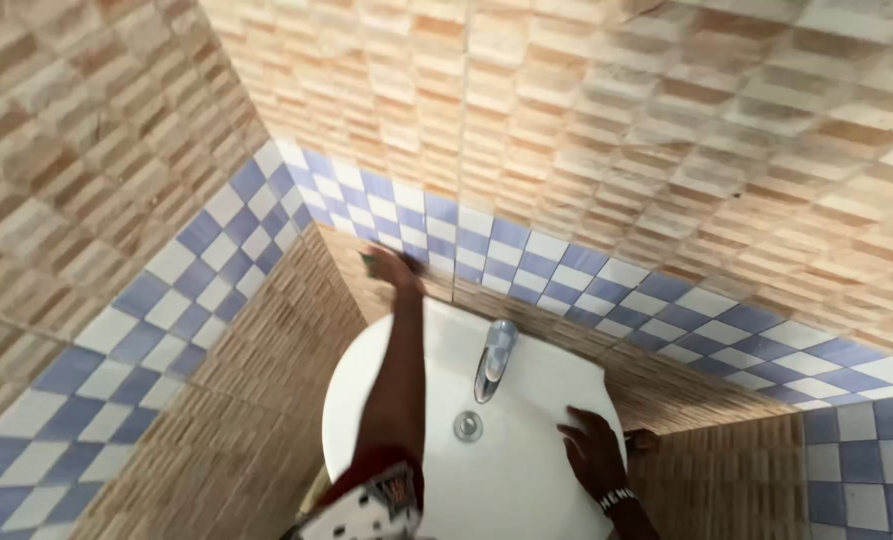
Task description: The person cleans a bathroom sink and faucet with a sponge and water, then washes their hands, rinses a soap dish and several toothbrushes, and organizes them in a holder.
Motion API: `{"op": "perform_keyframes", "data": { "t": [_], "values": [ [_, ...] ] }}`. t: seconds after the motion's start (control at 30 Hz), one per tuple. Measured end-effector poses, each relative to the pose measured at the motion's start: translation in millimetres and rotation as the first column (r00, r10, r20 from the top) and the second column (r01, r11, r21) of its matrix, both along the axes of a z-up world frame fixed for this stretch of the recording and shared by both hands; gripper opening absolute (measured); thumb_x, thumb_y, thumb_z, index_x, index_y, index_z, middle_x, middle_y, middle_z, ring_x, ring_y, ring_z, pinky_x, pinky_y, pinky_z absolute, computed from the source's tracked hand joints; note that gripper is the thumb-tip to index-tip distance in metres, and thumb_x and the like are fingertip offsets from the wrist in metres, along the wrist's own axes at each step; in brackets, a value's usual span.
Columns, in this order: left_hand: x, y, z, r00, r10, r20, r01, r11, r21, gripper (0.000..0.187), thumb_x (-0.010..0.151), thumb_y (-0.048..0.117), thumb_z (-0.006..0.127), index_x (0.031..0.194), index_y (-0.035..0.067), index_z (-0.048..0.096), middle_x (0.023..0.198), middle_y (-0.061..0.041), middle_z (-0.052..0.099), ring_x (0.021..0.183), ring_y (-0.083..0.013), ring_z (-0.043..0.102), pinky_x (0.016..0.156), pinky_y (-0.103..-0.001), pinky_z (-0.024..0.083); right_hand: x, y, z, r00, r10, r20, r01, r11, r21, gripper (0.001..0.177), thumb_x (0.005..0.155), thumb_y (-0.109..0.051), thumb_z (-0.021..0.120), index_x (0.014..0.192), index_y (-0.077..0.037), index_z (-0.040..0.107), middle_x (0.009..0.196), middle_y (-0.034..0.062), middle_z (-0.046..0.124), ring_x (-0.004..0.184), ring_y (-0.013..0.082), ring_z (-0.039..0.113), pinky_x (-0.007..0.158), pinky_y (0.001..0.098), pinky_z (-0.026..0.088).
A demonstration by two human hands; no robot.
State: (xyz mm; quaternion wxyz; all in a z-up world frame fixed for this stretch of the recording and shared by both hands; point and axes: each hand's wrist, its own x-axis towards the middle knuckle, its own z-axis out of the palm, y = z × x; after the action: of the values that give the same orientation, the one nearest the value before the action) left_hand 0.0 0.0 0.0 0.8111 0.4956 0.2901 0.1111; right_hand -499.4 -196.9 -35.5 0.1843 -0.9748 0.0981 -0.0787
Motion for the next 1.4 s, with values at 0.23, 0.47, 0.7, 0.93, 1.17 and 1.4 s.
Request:
{"op": "perform_keyframes", "data": {
  "t": [0.23,0.47,0.7,0.93,1.17,1.4],
  "values": [
    [-128,-95,105,0.814,-0.57,0.115,0.496,0.578,-0.648,0.129,0.072,0.099,0.024,0.163,0.008,0.009,0.171,-0.014,0.013,0.155,-0.0335,0.018,0.123,-0.048,0.015,5,0,22,0.98,0.102,0.171,-0.108,0.994,0.028,0.024,0.083,-0.015,0.07,0.107,-0.011,0.076,0.141,0.0108,0.061,0.13,0.0353,0.052,0.107,0.049,0.044],
    [-199,-141,174,0.857,-0.425,-0.289,0.329,0.886,-0.328,0.132,0.073,0.095,0.038,0.163,0.015,-0.016,0.171,-0.011,-0.021,0.16,-0.0292,-0.001,0.125,-0.059,0.014,48,9,80,0.934,0.119,0.337,-0.129,0.992,0.008,0.033,0.089,-0.015,0.068,0.122,-0.009,0.072,0.144,0.0134,0.057,0.133,0.0367,0.05,0.112,0.0507,0.04],
    [-242,-171,96,0.807,-0.579,-0.121,0.45,0.733,-0.51,0.131,0.071,0.096,0.037,0.162,0.015,-0.012,0.17,-0.014,-0.005,0.156,-0.0339,0.01,0.123,-0.06,0.016,52,-1,113,0.878,-0.046,0.476,-0.022,0.99,0.137,0.032,0.095,-0.012,0.068,0.128,-0.008,0.067,0.143,0.0136,0.06,0.132,0.0366,0.051,0.114,0.0498,0.039],
    [-268,-208,25,0.831,-0.51,-0.221,0.423,0.838,-0.345,0.134,0.068,0.092,0.039,0.161,0.009,-0.009,0.168,-0.017,0.007,0.151,-0.0366,0.024,0.12,-0.055,0.028,21,-27,88,0.875,-0.137,0.464,0.059,0.982,0.18,0.039,0.093,-0.002,0.066,0.132,-0.006,0.064,0.142,0.0128,0.062,0.132,0.0357,0.052,0.114,0.049,0.043],
    [-294,-206,-36,0.734,-0.656,-0.179,0.596,0.747,-0.293,0.125,0.074,0.095,0.027,0.163,0.017,-0.016,0.173,-0.006,-0.008,0.157,-0.029,0.008,0.123,-0.052,0.013,42,-50,62,0.873,0.002,0.488,0.045,0.996,-0.083,0.05,0.087,-0.001,0.065,0.137,0.0,0.063,0.146,0.0219,0.056,0.134,0.0424,0.051,0.113,0.0519,0.041],
    [-316,-191,-79,0.44,-0.842,0.311,0.864,0.304,-0.401,0.111,0.09,0.088,0.023,0.164,0.005,0.021,0.161,-0.018,0.035,0.148,-0.0357,0.031,0.119,-0.049,0.027,88,-51,29,0.969,0.037,0.246,-0.014,0.995,-0.097,0.041,0.099,-0.014,0.064,0.138,-0.005,0.06,0.135,0.0226,0.059,0.12,0.0426,0.057,0.102,0.0546,0.048]
  ]
}}
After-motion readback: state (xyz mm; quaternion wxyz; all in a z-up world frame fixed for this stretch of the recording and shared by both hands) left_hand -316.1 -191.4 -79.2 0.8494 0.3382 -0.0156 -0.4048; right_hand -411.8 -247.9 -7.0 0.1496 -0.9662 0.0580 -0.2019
